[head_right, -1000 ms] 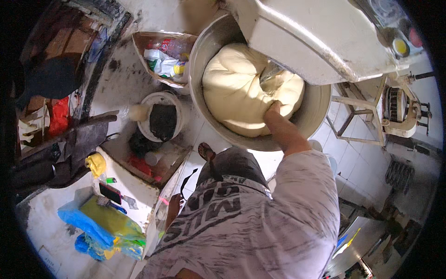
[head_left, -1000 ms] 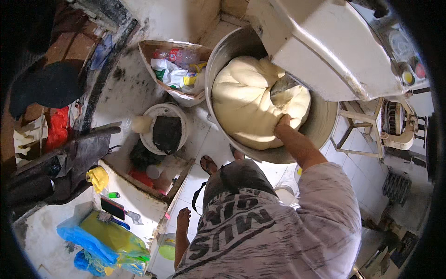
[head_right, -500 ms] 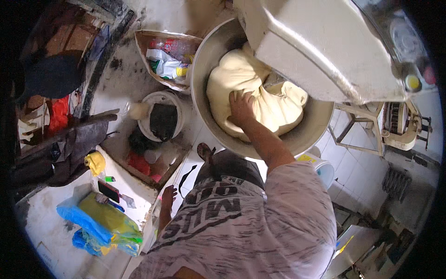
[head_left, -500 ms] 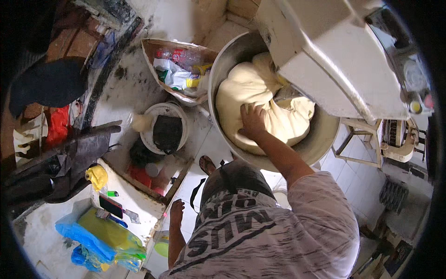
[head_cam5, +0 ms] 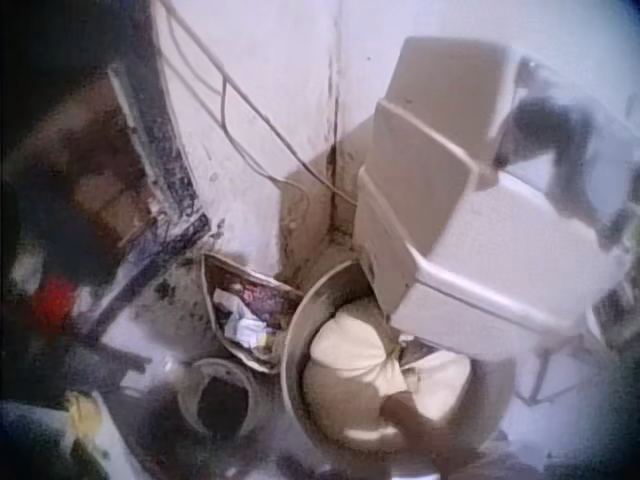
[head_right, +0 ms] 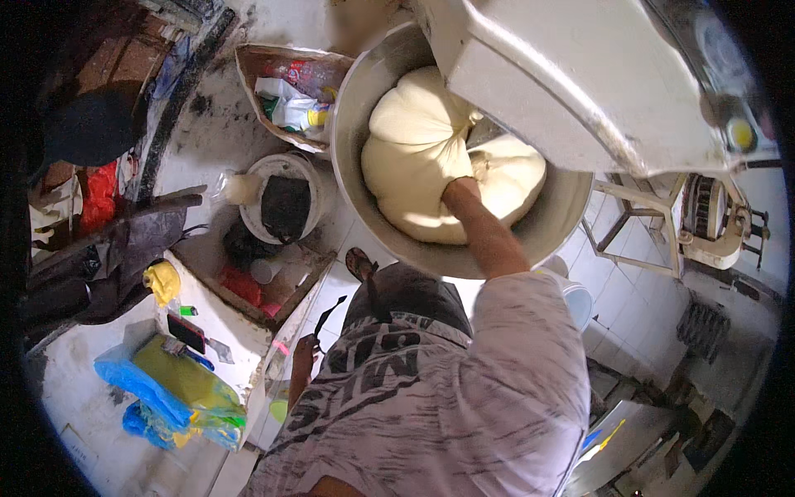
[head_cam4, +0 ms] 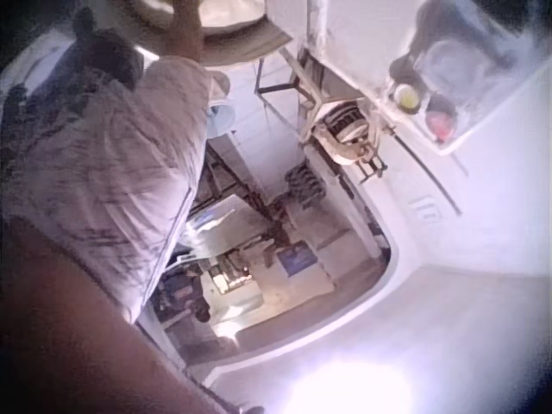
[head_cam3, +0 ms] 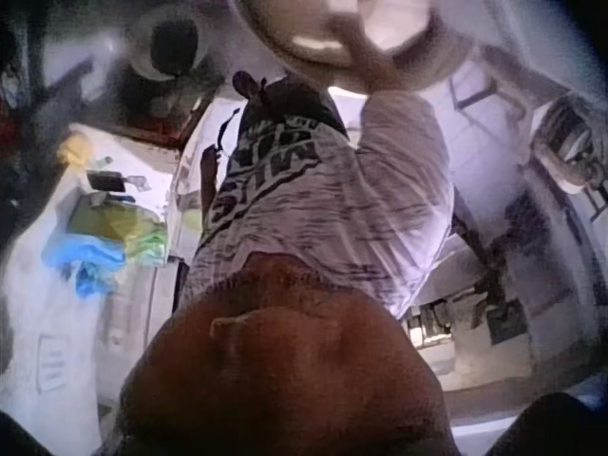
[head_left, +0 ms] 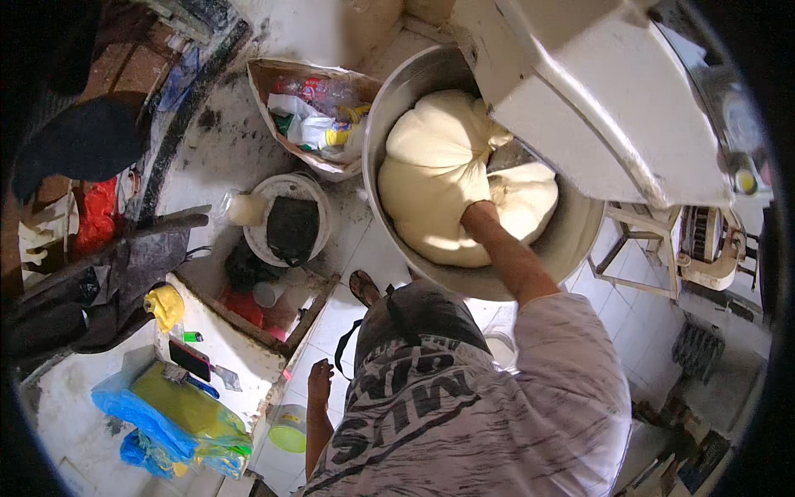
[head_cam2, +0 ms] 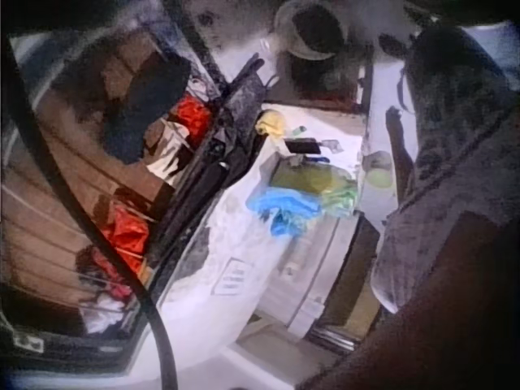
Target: The person cleans a metal table with a handheld scraper, then mixes dough by hand in a large commercial mixer, and finally adds yellow material from a plastic bag into the mixer.
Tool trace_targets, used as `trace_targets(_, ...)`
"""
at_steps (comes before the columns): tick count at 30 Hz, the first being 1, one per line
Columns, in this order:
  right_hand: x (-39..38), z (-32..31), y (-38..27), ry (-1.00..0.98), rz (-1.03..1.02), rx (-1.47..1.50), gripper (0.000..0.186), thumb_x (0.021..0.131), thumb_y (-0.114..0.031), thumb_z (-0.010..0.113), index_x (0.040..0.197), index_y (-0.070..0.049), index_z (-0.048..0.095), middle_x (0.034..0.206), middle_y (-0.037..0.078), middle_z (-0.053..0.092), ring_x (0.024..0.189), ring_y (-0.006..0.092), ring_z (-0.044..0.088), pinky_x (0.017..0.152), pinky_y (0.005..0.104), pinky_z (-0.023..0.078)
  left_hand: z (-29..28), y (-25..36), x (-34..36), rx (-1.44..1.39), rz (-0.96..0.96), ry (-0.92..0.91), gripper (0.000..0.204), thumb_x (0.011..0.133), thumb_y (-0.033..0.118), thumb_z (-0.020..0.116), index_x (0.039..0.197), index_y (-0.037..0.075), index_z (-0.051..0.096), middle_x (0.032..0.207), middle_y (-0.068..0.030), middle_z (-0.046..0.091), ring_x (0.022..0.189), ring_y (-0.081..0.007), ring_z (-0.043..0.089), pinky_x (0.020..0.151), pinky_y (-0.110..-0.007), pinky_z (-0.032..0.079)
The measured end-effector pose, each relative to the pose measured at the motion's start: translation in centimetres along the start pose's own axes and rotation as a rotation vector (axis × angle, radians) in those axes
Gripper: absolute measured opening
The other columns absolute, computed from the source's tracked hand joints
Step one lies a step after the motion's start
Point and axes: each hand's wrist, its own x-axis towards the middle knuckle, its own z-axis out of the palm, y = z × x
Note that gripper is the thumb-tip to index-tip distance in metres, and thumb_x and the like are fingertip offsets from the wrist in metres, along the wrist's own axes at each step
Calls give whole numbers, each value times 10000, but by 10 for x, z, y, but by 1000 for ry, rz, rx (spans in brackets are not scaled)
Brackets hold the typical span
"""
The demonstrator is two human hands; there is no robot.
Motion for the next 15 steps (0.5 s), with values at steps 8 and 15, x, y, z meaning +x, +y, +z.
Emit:
trace_targets(8, -97, -96, 2, 147, 8, 193, 479, 787, -289, 552, 1205, -69, 467, 1163, 180, 489, 1105, 345, 436, 912, 462, 371, -13, -36, 21, -51, -122, 12, 408, 884, 364, 472, 1116, 29, 490, 955, -100, 609, 775, -164, 540, 627, -291, 404)
trace_targets(15, -7, -107, -68, 863, 329, 224, 578, 796, -422, 540, 1287, -157, 386, 1207, 214, 435, 1103, 362, 404, 892, 520, 323, -12, 25, 9, 9, -7, 32, 365, 882, 328, 466, 1131, 64, 503, 965, -74, 605, 834, -165, 553, 690, -284, 415)
